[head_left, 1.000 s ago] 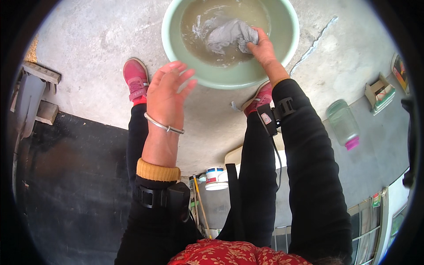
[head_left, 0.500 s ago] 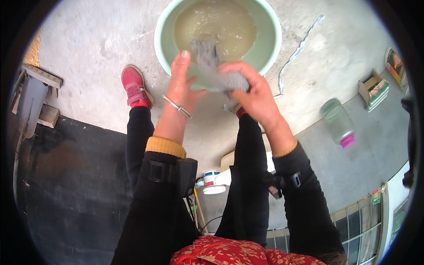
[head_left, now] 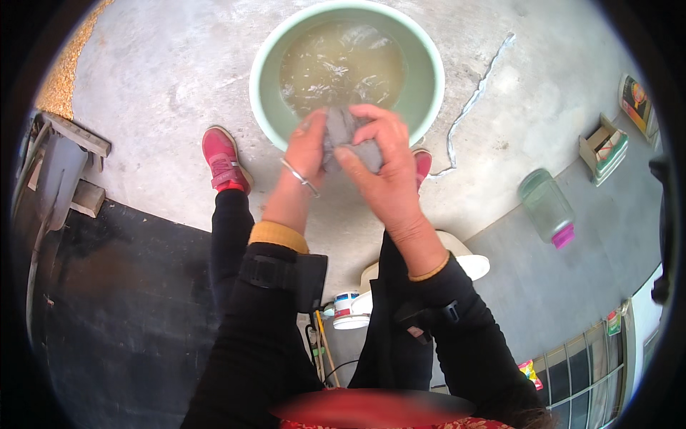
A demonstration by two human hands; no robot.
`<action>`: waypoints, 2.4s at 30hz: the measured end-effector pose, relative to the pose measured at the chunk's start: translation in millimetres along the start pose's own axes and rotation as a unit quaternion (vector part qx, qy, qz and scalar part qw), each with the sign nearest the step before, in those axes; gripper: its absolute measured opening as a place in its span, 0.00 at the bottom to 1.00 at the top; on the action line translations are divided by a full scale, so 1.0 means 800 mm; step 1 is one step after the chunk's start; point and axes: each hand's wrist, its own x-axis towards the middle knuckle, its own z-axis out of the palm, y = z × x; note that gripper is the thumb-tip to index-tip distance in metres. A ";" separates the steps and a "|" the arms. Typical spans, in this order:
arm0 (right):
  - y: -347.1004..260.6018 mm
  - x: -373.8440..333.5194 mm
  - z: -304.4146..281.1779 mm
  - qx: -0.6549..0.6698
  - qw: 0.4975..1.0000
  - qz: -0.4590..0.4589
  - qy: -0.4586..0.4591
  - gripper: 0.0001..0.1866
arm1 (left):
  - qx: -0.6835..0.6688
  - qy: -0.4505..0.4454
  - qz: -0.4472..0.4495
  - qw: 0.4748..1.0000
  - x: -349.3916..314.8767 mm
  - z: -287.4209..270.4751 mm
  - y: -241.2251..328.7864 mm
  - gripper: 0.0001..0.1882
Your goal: The person fills a basin with water, washes a gray cloth by hand, wrings it out, and uses it to wipe a countertop and sink. They repeat the washing and wringing steps, then refill the basin.
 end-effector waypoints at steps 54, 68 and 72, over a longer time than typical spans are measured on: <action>0.124 0.085 0.000 0.032 0.937 0.267 -0.222 0.29 | -0.001 -0.119 -0.161 0.980 -0.013 -0.014 0.001 0.28; 0.106 0.096 0.015 0.607 0.700 0.302 -0.223 0.18 | -0.359 -0.343 -0.137 0.857 -0.014 0.014 -0.023 0.30; 0.117 0.111 0.010 0.410 0.814 0.341 -0.231 0.10 | -0.169 -0.296 -0.105 0.934 -0.007 0.003 -0.023 0.34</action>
